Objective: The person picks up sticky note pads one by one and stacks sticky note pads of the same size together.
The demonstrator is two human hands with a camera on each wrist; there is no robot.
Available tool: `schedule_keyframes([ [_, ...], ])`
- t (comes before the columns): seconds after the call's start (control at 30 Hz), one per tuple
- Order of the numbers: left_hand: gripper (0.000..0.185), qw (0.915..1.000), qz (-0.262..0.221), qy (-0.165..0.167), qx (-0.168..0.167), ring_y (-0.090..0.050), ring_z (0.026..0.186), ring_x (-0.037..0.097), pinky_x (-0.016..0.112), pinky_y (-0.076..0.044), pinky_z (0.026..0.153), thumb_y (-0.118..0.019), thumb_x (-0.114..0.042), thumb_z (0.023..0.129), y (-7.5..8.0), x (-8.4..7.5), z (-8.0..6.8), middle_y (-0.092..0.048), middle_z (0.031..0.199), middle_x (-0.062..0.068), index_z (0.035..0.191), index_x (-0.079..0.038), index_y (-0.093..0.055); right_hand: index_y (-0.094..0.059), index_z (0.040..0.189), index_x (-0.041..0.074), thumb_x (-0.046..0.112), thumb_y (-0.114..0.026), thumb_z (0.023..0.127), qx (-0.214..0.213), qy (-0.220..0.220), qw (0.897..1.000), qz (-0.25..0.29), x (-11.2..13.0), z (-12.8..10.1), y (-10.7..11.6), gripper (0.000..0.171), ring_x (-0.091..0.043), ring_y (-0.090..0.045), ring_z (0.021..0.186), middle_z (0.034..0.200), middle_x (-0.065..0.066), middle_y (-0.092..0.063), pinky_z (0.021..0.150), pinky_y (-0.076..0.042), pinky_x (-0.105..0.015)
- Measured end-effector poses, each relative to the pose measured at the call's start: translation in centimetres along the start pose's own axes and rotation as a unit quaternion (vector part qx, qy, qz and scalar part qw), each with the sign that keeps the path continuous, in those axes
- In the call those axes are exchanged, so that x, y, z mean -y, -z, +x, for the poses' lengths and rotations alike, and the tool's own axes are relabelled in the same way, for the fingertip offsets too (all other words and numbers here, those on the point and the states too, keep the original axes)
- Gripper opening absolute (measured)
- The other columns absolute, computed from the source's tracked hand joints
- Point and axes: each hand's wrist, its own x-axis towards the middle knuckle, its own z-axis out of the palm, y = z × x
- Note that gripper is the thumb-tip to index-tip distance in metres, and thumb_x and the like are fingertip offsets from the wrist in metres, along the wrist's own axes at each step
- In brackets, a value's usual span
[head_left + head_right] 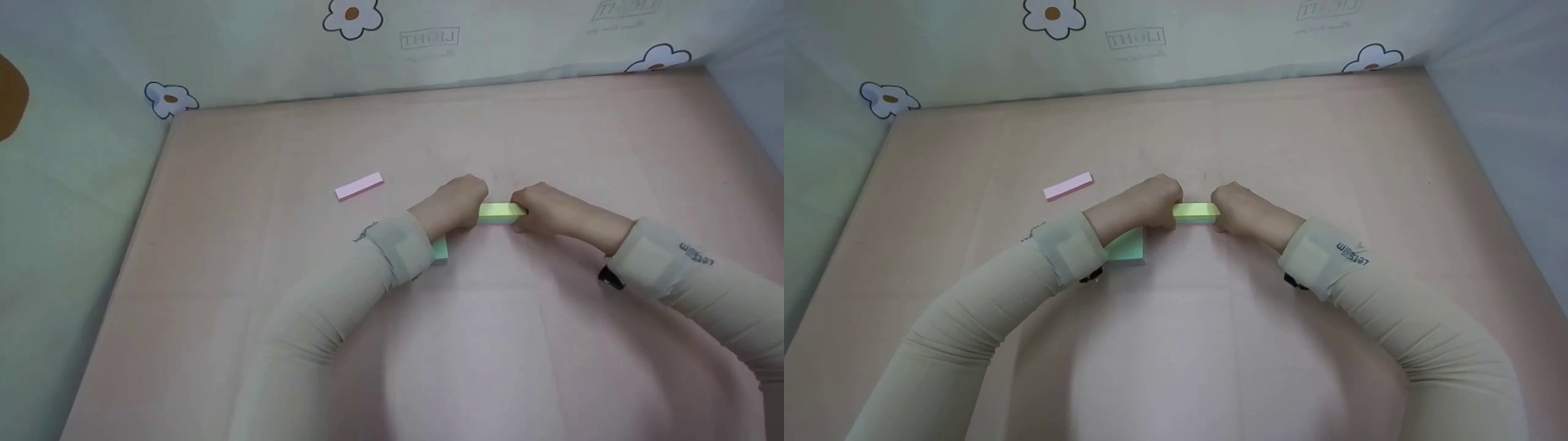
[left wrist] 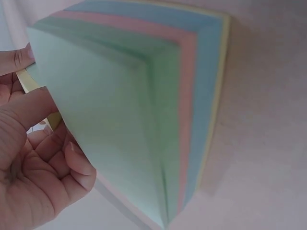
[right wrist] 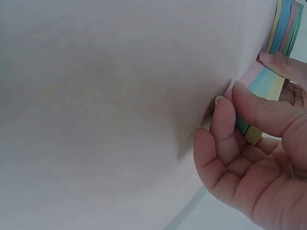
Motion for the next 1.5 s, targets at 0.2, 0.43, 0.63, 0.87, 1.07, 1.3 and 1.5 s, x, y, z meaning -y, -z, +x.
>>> schedule_keyframes([
  [0.2,0.021,0.9999,-0.006,0.004,0.008,-0.039,0.070,0.015,0.022,-0.035,0.059,-0.057,0.000,0.081,0.0,0.1,0.1,-0.051,0.086,0.001,0.100,-0.006,-0.059,-0.062,0.090,-0.007,-0.001,-0.066,0.077,-0.004,-0.009,1.000,0.008,0.1,-0.1,-0.1,0.015,-0.020,-0.046,0.066,0.079,-0.012,-0.062,0.063,-0.040,-0.033],
  [0.43,0.021,0.9999,-0.008,0.006,0.009,-0.040,0.070,0.014,0.022,-0.036,0.060,-0.058,-0.001,0.081,-0.1,0.1,0.4,-0.055,0.089,0.002,0.101,-0.007,-0.060,-0.061,0.091,-0.009,-0.005,-0.057,0.075,-0.005,-0.019,1.000,0.003,0.3,-0.2,-0.1,0.017,-0.020,-0.047,0.066,0.080,-0.014,-0.062,0.062,-0.041,-0.033],
  [0.63,0.021,0.9999,0.004,0.006,0.011,-0.039,0.071,0.015,0.022,-0.036,0.061,-0.057,-0.002,0.080,-0.1,0.2,0.5,-0.053,0.088,0.002,0.100,-0.007,-0.059,-0.061,0.092,-0.009,-0.005,-0.057,0.075,-0.007,-0.022,1.000,0.002,0.4,-0.1,-0.1,0.018,-0.021,-0.050,0.066,0.082,-0.016,-0.064,0.064,-0.043,-0.035],
  [0.87,0.022,0.9999,0.007,0.002,0.014,-0.038,0.071,0.014,0.023,-0.036,0.060,-0.057,0.001,0.079,0.1,0.3,0.3,-0.053,0.088,0.001,0.099,-0.007,-0.059,-0.062,0.090,-0.008,-0.004,-0.056,0.075,-0.015,-0.025,1.000,0.003,0.3,-0.1,-0.3,0.017,-0.021,-0.049,0.065,0.080,-0.015,-0.063,0.064,-0.043,-0.036],
  [1.07,0.022,0.9998,0.003,-0.007,0.019,-0.037,0.069,0.015,0.023,-0.033,0.057,-0.058,0.001,0.076,0.4,0.4,-0.2,-0.048,0.083,0.001,0.096,-0.006,-0.059,-0.061,0.097,-0.008,-0.003,-0.056,0.076,-0.011,-0.023,1.000,0.018,0.2,-0.2,-0.2,0.023,-0.021,-0.049,0.070,0.087,-0.016,-0.063,0.067,-0.042,-0.035],
  [1.3,0.025,0.9996,0.022,-0.007,0.014,-0.042,0.071,0.016,0.025,-0.039,0.063,-0.060,-0.003,0.076,0.9,0.6,-1.0,-0.056,0.089,0.002,0.100,-0.007,-0.060,-0.051,0.119,-0.008,0.002,-0.059,0.079,0.030,-0.061,0.997,0.036,0.4,-0.6,0.9,0.042,-0.026,-0.051,0.082,0.101,-0.022,-0.060,0.075,-0.042,-0.040],
  [1.5,0.026,0.9991,0.036,-0.017,-0.014,-0.046,0.068,0.015,0.025,-0.044,0.065,-0.064,-0.008,0.076,0.8,0.7,-1.4,-0.064,0.089,0.004,0.101,-0.006,-0.064,-0.055,0.115,-0.007,0.002,-0.057,0.077,0.032,-0.065,0.997,0.008,0.6,-1.3,1.8,0.039,-0.026,-0.050,0.079,0.096,-0.018,-0.060,0.070,-0.042,-0.038],
])
